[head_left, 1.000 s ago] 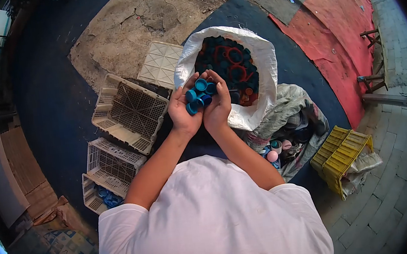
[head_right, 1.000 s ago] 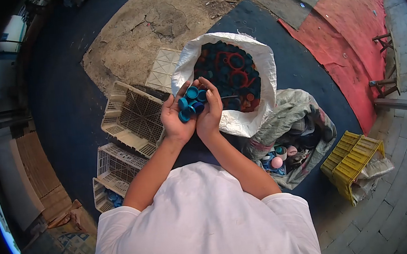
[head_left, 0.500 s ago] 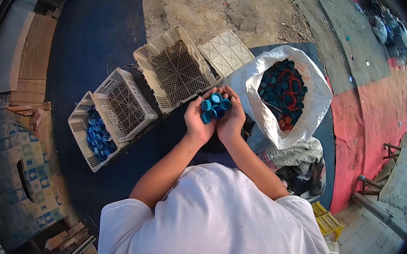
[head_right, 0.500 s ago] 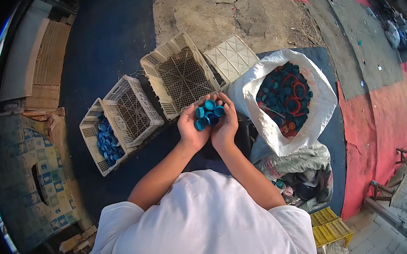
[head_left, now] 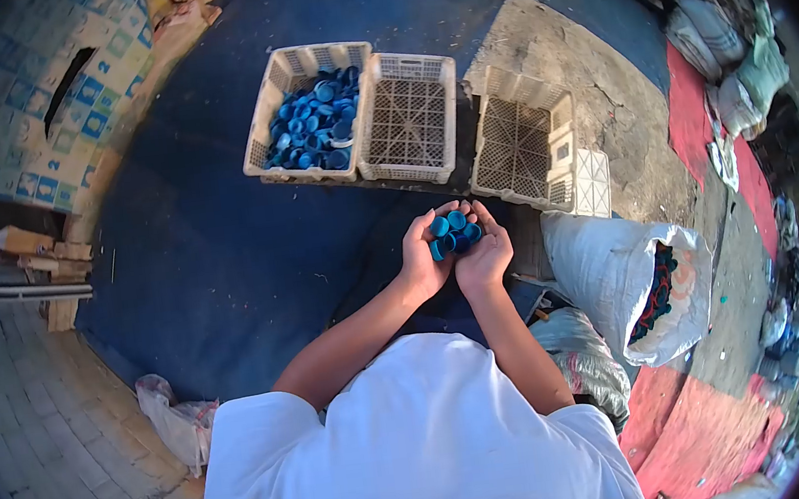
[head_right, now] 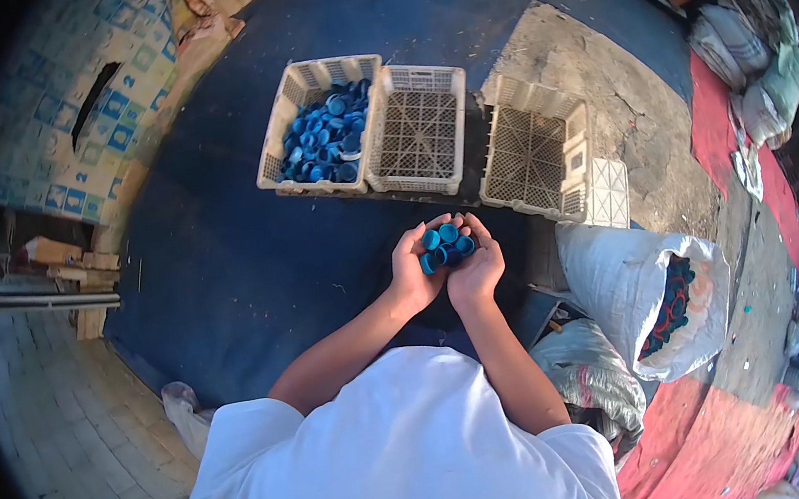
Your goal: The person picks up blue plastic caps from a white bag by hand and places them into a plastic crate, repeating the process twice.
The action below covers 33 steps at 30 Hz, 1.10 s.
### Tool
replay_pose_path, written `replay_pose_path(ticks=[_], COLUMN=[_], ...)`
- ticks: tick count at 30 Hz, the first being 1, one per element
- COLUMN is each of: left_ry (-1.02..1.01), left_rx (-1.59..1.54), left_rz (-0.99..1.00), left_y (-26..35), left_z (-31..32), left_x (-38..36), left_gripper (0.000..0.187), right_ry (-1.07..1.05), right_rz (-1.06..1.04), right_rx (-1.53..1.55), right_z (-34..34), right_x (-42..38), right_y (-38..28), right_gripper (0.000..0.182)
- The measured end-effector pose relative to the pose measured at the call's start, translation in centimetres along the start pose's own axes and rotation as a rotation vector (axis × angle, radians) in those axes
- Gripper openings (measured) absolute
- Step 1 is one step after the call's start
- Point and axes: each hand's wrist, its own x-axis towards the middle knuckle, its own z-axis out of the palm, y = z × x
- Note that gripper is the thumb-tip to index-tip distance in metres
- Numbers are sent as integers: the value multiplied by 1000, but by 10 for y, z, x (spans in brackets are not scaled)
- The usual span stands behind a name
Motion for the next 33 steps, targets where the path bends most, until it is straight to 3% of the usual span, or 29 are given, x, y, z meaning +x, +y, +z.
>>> replay_pose_path(ticks=[8, 15, 24, 33], left_ry=[119, 154, 272, 473], left_rx=[-147, -226, -160, -102], left_rz=[240, 323, 331, 497], left_y=[74, 118, 191, 305], left_z=[-79, -100, -129, -160], left_x=[-58, -71, -12, 69], left_gripper=[42, 43, 41, 37], right_ry=[-47, -49, -78, -160], right_rz=[207, 310, 405, 470], right_rx=[-197, -304, -368, -421], right_z=[44, 74, 105, 169], right_x=[-26, -15, 68, 171], right_y=[109, 156, 214, 306], right_gripper=[39, 37, 43, 41])
